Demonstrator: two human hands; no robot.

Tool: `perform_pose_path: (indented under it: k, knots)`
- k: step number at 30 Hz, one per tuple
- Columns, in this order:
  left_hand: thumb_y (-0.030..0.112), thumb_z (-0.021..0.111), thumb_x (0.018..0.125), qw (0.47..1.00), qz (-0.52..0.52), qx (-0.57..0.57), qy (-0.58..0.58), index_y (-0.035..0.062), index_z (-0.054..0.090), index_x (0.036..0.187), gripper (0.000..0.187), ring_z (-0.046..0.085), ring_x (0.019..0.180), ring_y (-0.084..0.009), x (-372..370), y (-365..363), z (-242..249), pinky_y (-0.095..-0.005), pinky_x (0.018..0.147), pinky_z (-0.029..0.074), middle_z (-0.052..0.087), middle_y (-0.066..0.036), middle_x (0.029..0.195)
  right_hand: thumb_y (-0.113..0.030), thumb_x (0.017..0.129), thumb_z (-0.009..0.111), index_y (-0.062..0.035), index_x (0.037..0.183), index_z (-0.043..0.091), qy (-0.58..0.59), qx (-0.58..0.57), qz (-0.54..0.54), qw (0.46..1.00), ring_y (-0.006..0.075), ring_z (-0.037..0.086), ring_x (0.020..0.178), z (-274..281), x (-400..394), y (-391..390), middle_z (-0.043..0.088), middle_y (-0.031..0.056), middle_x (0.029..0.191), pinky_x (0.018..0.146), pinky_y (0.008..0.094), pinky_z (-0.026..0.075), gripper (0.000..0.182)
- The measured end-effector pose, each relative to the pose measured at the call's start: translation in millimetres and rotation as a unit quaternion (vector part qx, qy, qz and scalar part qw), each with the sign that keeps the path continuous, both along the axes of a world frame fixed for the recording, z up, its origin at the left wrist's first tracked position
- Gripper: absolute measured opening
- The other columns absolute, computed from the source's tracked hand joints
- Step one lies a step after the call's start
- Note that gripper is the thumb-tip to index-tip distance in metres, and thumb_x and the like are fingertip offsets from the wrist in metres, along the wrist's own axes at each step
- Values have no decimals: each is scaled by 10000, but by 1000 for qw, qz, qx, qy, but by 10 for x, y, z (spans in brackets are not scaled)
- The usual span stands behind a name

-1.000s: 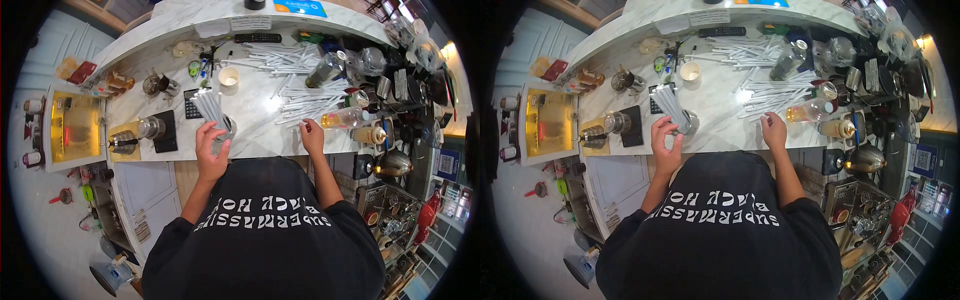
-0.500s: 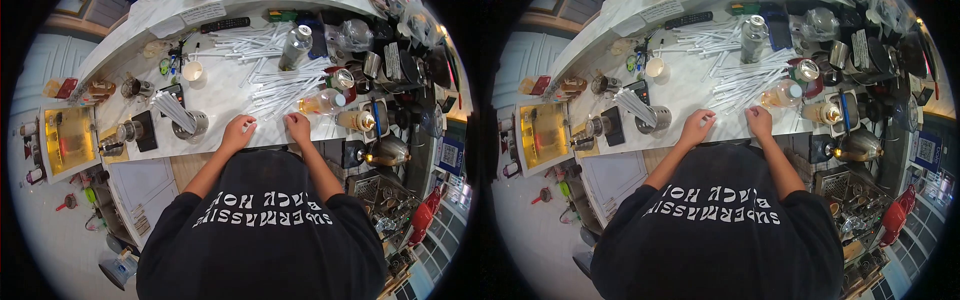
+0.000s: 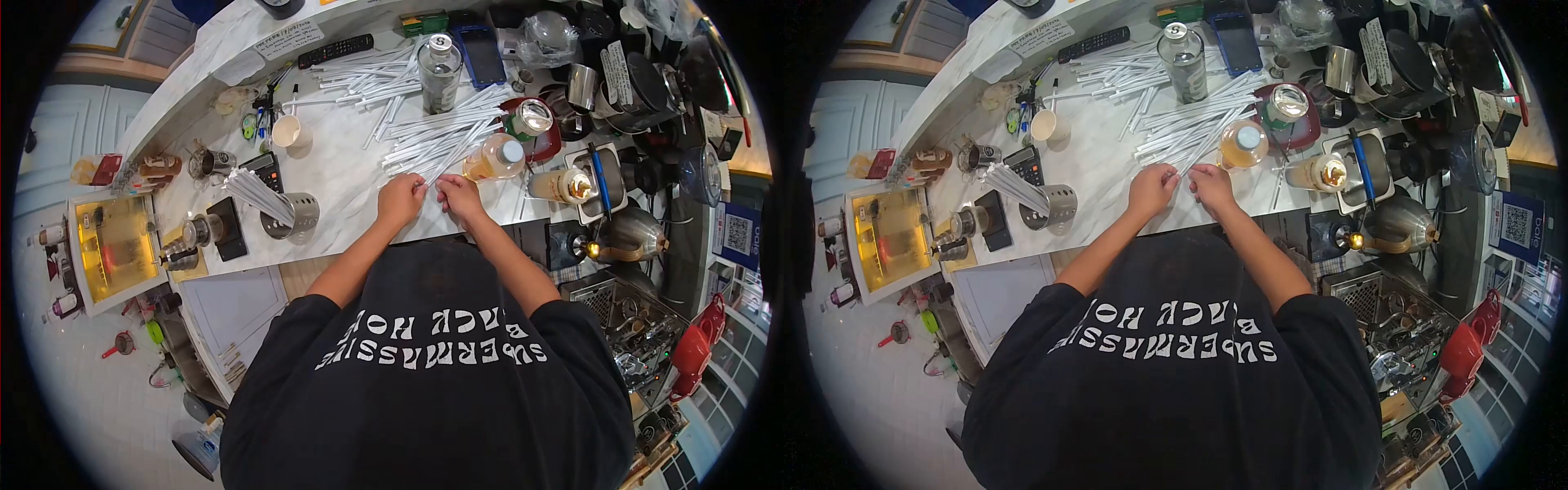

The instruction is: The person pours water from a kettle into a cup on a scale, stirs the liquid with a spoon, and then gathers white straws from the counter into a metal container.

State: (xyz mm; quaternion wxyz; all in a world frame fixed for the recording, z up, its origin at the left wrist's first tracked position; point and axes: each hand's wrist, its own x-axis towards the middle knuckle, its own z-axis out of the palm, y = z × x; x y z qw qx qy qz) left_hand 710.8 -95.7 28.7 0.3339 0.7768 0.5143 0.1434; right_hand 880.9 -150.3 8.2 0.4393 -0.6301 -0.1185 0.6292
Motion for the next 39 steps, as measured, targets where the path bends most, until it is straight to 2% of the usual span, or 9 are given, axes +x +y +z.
perform_pose_path:
  k: [8, 11, 13, 16, 23, 29, 32, 34, 39]
  knots:
    - [207, 756, 923, 991, 96, -16, -90, 54, 766, 1024, 183, 674, 702, -245, -298, -1, 131, -383, 660, 531, 719, -107, 810, -190, 979, 731, 7, 1251, 641, 52, 8, 5, 999, 130, 560, 580, -71, -9, 55, 651, 60, 818, 532, 285, 467, 348]
    - [199, 757, 935, 985, 135, -21, -110, 39, 760, 1022, 182, 646, 666, -197, -459, -62, 190, -349, 638, 519, 706, -89, 787, -198, 986, 729, -31, 1137, 659, 52, -4, 19, 998, 117, 538, 556, -87, 1, 88, 620, 31, 767, 509, 270, 443, 235]
    - [196, 756, 943, 982, 153, -27, -110, 33, 757, 1020, 181, 630, 655, -174, -552, -126, 219, -336, 630, 512, 698, -78, 773, -197, 991, 727, -86, 986, 637, 112, -6, 8, 994, 95, 513, 540, -142, 8, 105, 572, -8, 726, 489, 251, 413, 143]
    - [203, 754, 954, 972, 198, -69, -109, 32, 752, 1021, 184, 624, 664, -156, -670, -216, 230, -324, 642, 511, 694, -65, 765, -192, 991, 728, -125, 892, 600, 128, -21, -14, 991, 81, 491, 541, -3, -2, 137, 520, -37, 687, 477, 246, 386, 176]
    - [192, 739, 979, 966, 223, -47, -123, 26, 742, 1038, 176, 612, 709, -113, -794, -306, 263, -287, 659, 492, 698, -44, 791, -192, 989, 736, -133, 881, 597, 98, 11, 2, 995, 71, 463, 547, 152, -104, 117, 511, -52, 684, 482, 256, 351, 185]
    - [187, 710, 1013, 952, 252, -22, -174, 32, 714, 1066, 164, 577, 741, -72, -854, -285, 456, -261, 659, 463, 661, 6, 823, -180, 1003, 717, -136, 876, 586, 101, 32, 37, 994, 85, 505, 606, 661, -163, 75, 518, -46, 710, 557, 253, 407, 188]
    - [179, 693, 1027, 942, 275, -7, -190, 35, 685, 1078, 153, 560, 742, -69, -926, -282, 474, -256, 684, 463, 629, 21, 832, -196, 1032, 692, -146, 870, 550, 163, 40, 44, 985, 112, 541, 658, 972, -161, 100, 531, -28, 729, 643, 291, 468, 222]
    - [174, 682, 1036, 939, 279, 5, -199, 34, 668, 1081, 148, 553, 747, -69, -972, -312, 459, -254, 700, 463, 617, 24, 842, -180, 1026, 684, -145, 916, 571, 300, 72, 37, 951, 105, 561, 691, 1110, -194, 91, 539, -37, 757, 681, 293, 487, 161]
    - [160, 679, 1035, 903, 305, 37, -301, 22, 667, 1067, 142, 580, 823, -92, -1070, -366, 628, -270, 771, 484, 650, -2, 898, -182, 1020, 691, -134, 928, 580, 254, 112, 71, 958, 99, 579, 718, 1389, -429, 122, 565, -33, 769, 698, 286, 484, 152]
